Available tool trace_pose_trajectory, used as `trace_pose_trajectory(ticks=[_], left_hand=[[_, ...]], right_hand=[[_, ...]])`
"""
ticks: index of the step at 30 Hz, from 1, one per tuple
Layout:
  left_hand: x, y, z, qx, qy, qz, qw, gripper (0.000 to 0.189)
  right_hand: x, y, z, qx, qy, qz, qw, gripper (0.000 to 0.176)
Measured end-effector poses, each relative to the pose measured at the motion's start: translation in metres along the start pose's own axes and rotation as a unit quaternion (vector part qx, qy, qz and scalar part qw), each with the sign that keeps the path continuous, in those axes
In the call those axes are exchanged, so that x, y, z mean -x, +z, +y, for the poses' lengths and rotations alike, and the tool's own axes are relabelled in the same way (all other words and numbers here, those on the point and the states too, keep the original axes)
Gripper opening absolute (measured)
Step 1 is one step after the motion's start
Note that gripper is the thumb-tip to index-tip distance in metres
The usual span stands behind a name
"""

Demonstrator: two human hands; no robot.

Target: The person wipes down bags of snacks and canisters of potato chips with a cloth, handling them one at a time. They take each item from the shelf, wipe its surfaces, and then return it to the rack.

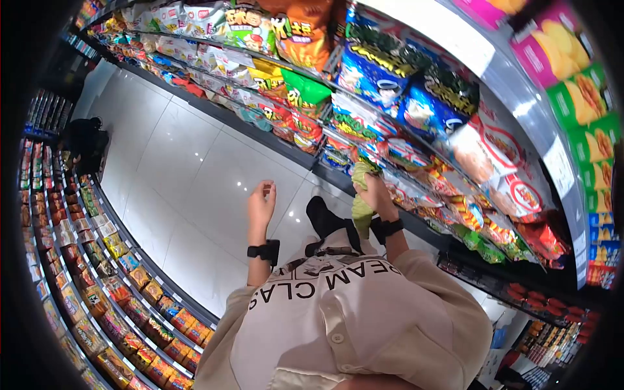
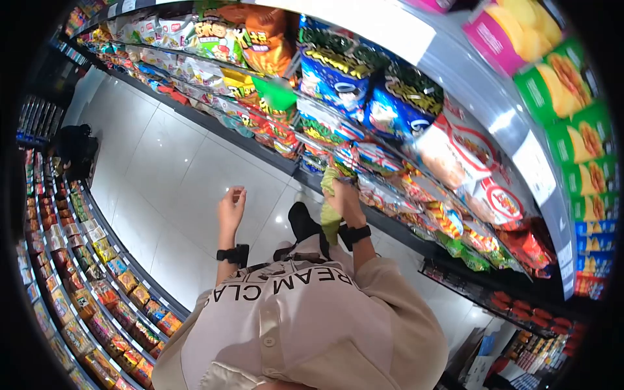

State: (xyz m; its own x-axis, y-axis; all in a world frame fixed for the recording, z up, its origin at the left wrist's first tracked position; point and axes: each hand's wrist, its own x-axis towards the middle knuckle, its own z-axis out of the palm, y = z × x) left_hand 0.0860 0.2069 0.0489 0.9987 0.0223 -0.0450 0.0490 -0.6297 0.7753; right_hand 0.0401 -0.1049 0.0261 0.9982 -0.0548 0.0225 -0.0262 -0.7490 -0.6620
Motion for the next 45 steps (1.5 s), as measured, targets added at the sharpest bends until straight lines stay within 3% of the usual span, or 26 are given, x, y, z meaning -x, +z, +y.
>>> trace_pose_trajectory(ticks=[3, 5, 6, 8, 11, 14, 16, 18, 20, 22, 25, 26, 29, 32, 36, 40, 43, 44, 45], left_hand=[[-0.063, 0.008, 0.017, 0.001, 0.031, -0.008, 0.999, 0.021], [-0.098, 0.009, 0.036, -0.019, 0.166, -0.001, 0.986, 0.026], [-0.118, 0.006, 0.049, -0.017, 0.170, 0.003, 0.985, 0.026], [-0.147, -0.011, 0.072, -0.036, 0.268, 0.048, 0.962, 0.028], [-0.172, -0.027, 0.081, 0.018, 0.190, 0.109, 0.976, 0.027], [-0.192, -0.058, 0.114, 0.013, 0.211, 0.155, 0.965, 0.027], [-0.229, -0.072, 0.123, 0.044, 0.331, 0.225, 0.915, 0.028], [-0.259, -0.095, 0.145, 0.076, 0.372, 0.235, 0.895, 0.032], [-0.301, -0.107, 0.150, 0.105, 0.360, 0.212, 0.903, 0.041], [-0.342, -0.108, 0.144, 0.117, 0.326, 0.102, 0.933, 0.065], [-0.385, -0.113, 0.140, 0.057, 0.359, -0.054, 0.930, 0.067], [-0.386, -0.118, 0.144, 0.129, 0.306, -0.154, 0.930, 0.062], [-0.404, -0.113, 0.135, 0.188, 0.333, -0.217, 0.898, 0.058], [-0.394, -0.116, 0.141, 0.101, 0.316, -0.153, 0.931, 0.058], [-0.402, -0.121, 0.124, 0.158, 0.460, -0.108, 0.867, 0.055], [-0.400, -0.122, 0.118, 0.126, 0.439, -0.099, 0.884, 0.054], [-0.400, -0.115, 0.104, 0.221, 0.496, 0.059, 0.837, 0.046], [-0.405, -0.118, 0.095, 0.219, 0.496, 0.064, 0.838, 0.046], [-0.410, -0.127, 0.089, 0.156, 0.501, 0.150, 0.838, 0.046]], right_hand=[[-0.047, -0.008, -0.034, 0.017, -0.012, 0.007, 1.000, 0.034], [-0.065, -0.006, -0.046, -0.008, -0.039, 0.032, 0.999, 0.037], [-0.078, -0.008, -0.052, -0.006, -0.043, 0.035, 0.998, 0.037], [-0.092, -0.008, -0.069, 0.040, -0.056, 0.021, 0.997, 0.030], [-0.116, 0.005, -0.080, 0.066, -0.083, 0.008, 0.994, 0.032], [-0.136, 0.019, -0.098, 0.005, -0.117, 0.014, 0.993, 0.040], [-0.148, 0.013, -0.132, -0.068, -0.035, 0.001, 0.997, 0.048], [-0.158, 0.008, -0.158, -0.040, 0.010, -0.008, 0.999, 0.047], [-0.169, 0.017, -0.172, -0.015, 0.056, -0.008, 0.998, 0.048], [-0.173, 0.028, -0.183, -0.095, -0.014, 0.095, 0.991, 0.045], [-0.185, 0.040, -0.220, -0.157, 0.025, 0.156, 0.975, 0.045], [-0.188, 0.043, -0.234, -0.206, 0.028, 0.185, 0.961, 0.046], [-0.198, 0.063, -0.256, -0.197, 0.071, 0.215, 0.954, 0.043], [-0.207, 0.078, -0.276, -0.215, 0.059, 0.258, 0.940, 0.039], [-0.210, 0.088, -0.297, -0.255, 0.078, 0.268, 0.926, 0.036], [-0.199, 0.100, -0.305, -0.252, 0.109, 0.298, 0.914, 0.038], [-0.197, 0.096, -0.304, -0.242, 0.113, 0.309, 0.913, 0.039], [-0.198, 0.093, -0.304, -0.257, 0.122, 0.318, 0.904, 0.039], [-0.203, 0.091, -0.304, -0.273, 0.128, 0.326, 0.896, 0.040]])
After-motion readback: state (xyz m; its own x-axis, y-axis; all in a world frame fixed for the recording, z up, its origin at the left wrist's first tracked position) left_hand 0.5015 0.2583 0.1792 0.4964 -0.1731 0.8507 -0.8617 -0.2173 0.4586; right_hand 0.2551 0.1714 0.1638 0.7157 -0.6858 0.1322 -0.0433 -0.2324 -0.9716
